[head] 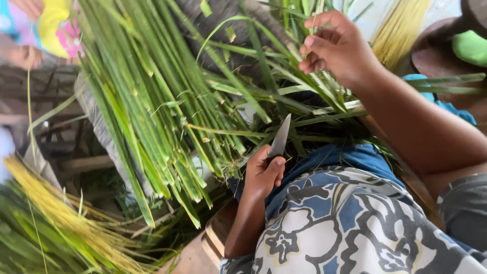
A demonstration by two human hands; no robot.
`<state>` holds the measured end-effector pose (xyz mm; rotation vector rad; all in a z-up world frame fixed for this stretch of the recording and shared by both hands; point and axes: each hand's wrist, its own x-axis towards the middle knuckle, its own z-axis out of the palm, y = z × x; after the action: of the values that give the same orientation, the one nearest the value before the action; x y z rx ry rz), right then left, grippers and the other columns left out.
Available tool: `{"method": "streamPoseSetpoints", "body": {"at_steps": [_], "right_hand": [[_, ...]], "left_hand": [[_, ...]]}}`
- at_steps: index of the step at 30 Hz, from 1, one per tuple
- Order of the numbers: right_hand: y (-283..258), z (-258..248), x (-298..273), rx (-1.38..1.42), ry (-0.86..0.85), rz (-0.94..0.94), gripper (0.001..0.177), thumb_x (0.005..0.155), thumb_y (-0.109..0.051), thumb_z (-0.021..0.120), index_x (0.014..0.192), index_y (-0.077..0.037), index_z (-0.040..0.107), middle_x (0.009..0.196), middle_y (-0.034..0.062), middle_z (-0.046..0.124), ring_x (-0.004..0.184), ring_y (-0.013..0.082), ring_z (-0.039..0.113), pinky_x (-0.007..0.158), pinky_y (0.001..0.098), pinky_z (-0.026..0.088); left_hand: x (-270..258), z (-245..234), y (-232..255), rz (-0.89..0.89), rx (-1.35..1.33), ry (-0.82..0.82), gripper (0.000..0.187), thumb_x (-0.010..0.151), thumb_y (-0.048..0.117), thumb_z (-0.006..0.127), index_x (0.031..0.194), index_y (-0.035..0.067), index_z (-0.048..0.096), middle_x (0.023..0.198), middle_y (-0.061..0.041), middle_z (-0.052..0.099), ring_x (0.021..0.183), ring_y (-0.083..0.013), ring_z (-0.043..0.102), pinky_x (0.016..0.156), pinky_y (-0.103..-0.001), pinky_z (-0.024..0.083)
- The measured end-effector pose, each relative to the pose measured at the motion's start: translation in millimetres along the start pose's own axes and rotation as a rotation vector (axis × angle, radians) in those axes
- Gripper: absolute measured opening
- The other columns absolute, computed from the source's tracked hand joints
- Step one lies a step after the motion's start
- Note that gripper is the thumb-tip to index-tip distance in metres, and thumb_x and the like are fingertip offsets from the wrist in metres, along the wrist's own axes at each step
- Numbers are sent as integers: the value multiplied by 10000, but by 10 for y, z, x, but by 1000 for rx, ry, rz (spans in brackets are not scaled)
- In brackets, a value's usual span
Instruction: Stripping the midrib from long green leaves using a knife
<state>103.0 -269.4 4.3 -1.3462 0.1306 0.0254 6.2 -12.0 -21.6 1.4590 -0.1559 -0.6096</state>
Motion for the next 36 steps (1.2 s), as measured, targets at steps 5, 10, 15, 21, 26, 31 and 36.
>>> {"method": "streamPoseSetpoints", "body": {"at_steps": [5, 10, 15, 21, 26, 31, 36], "right_hand": [[612, -808, 312, -28, 183, 48, 139, 923, -7, 568, 1046, 39, 522, 865, 95, 571, 683, 139, 632, 600, 181, 560], [1426, -1586, 533, 28, 370, 219, 127, 902, -95, 614, 997, -21, 574, 818, 40, 595, 651, 105, 647, 565, 164, 571], [2000, -2028, 570, 133, 667, 503, 86, 861, -103, 598, 941, -76, 615, 768, 5, 616, 618, 74, 639, 545, 154, 580], [2506, -2398, 628, 60, 792, 667, 113, 865, -107, 616, 959, -53, 584, 750, 32, 636, 546, 78, 668, 467, 142, 591], [2861, -2702, 819, -153, 899, 566, 77, 863, -132, 601, 912, -73, 600, 670, -19, 629, 512, 16, 648, 440, 102, 571], [3183, -2985, 962, -173, 980, 526, 94, 862, -182, 604, 887, -95, 578, 674, -37, 623, 507, 5, 647, 412, 121, 540], [3550, -3125, 1024, -29, 1036, 838, 76, 853, -171, 598, 920, -138, 588, 646, -5, 613, 449, 51, 588, 336, 186, 449]], "left_hand": [[70, 40, -49, -118, -7, -75, 326, 839, 326, 626, 784, 38, 484, 545, -30, 505, 394, -79, 398, 383, -192, 325], [153, 158, 17, -223, 13, -163, 309, 843, 297, 633, 788, 35, 480, 539, -29, 509, 401, -81, 405, 396, -188, 324], [280, 235, 59, -283, 51, -204, 299, 848, 296, 630, 779, 48, 478, 534, -17, 508, 395, -76, 405, 406, -184, 326], [406, 352, 116, -392, 70, -143, 312, 826, 291, 652, 763, 39, 478, 554, -26, 503, 427, -74, 414, 404, -194, 355], [464, 387, 86, -438, 51, -114, 295, 834, 275, 647, 769, 40, 480, 571, -31, 513, 431, -74, 420, 404, -193, 368], [517, 404, 31, -521, 22, -79, 303, 837, 279, 645, 775, 38, 472, 556, -42, 516, 415, -79, 405, 394, -192, 351], [558, 424, 61, -586, 48, -74, 249, 858, 234, 621, 799, 30, 490, 554, -43, 520, 408, -89, 411, 405, -197, 349]]}}
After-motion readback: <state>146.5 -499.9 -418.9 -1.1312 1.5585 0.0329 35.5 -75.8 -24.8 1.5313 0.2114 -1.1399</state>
